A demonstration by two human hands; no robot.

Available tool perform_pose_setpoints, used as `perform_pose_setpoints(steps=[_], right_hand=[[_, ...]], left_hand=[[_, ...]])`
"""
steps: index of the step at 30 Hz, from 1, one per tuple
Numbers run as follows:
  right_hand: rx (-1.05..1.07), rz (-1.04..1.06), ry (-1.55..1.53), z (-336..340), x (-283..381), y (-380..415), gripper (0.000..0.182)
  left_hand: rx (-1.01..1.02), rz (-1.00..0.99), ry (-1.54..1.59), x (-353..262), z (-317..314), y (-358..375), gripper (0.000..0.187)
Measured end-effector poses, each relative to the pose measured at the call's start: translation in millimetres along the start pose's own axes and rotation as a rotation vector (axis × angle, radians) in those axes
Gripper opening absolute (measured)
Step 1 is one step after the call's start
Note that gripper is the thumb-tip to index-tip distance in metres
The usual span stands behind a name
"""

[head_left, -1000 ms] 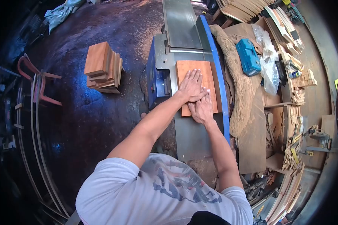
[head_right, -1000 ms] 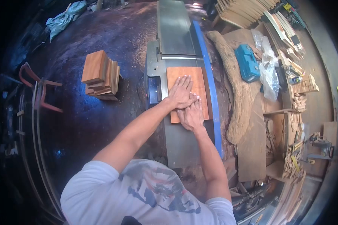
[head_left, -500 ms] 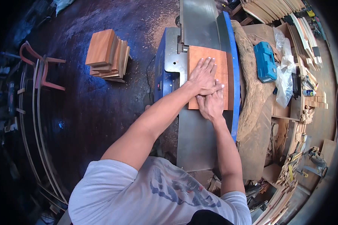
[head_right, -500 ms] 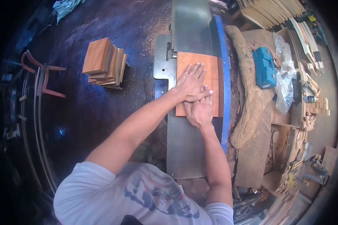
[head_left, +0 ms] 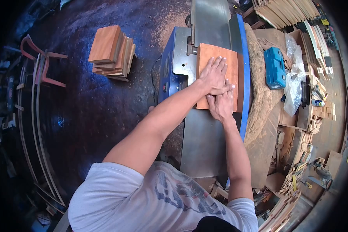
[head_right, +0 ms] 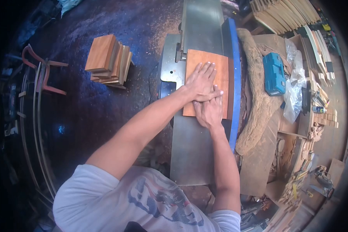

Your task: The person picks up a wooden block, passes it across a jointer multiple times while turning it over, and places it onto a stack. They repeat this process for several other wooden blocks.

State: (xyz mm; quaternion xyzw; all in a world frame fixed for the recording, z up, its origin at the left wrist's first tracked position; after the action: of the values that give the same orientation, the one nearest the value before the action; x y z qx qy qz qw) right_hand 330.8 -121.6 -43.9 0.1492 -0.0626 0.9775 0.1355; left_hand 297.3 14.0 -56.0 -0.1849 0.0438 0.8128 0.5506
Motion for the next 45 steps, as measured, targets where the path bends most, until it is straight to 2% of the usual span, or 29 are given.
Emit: perform_pose_setpoints(steps=[8,14,23,27,45], right_hand=[[-0.038,0.015,0.011,-5,-6,-21,0.061],[0.016,0.011,0.093,-5,-12,-45,0.065],[-0.093,0.033,0.070,-9,-20,-79,0.064],[0.019,0.016,0.185,-6,-24,-98,0.065],[-0.004,0.022,0.221,-15,-44,-158,0.068]], left_hand=[[0.005,0.018,-0.032,14,-4,-21,0.102],[-0.025,0.012,-0.058,27,-4,-38,0.100],[0.002,0.038,-0.016,47,4,-69,0.102],[0.043,0.043,-0.022,60,8,-84,0.101],[0.055,0.079,-0.059,98,12,-136,0.098]])
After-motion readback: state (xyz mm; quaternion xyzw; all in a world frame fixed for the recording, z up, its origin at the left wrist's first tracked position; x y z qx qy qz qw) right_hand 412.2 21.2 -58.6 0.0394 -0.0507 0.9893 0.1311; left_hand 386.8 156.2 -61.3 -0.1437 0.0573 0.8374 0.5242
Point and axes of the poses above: each hand's wrist, its own y-axis away from the middle knuckle, its own z-axis out of the back of the hand, x = y × z, the point moved 2 cm from there along -y, towards the middle knuckle, and after that the axes turned 4 degrees about -y, right-handed, at the moved point
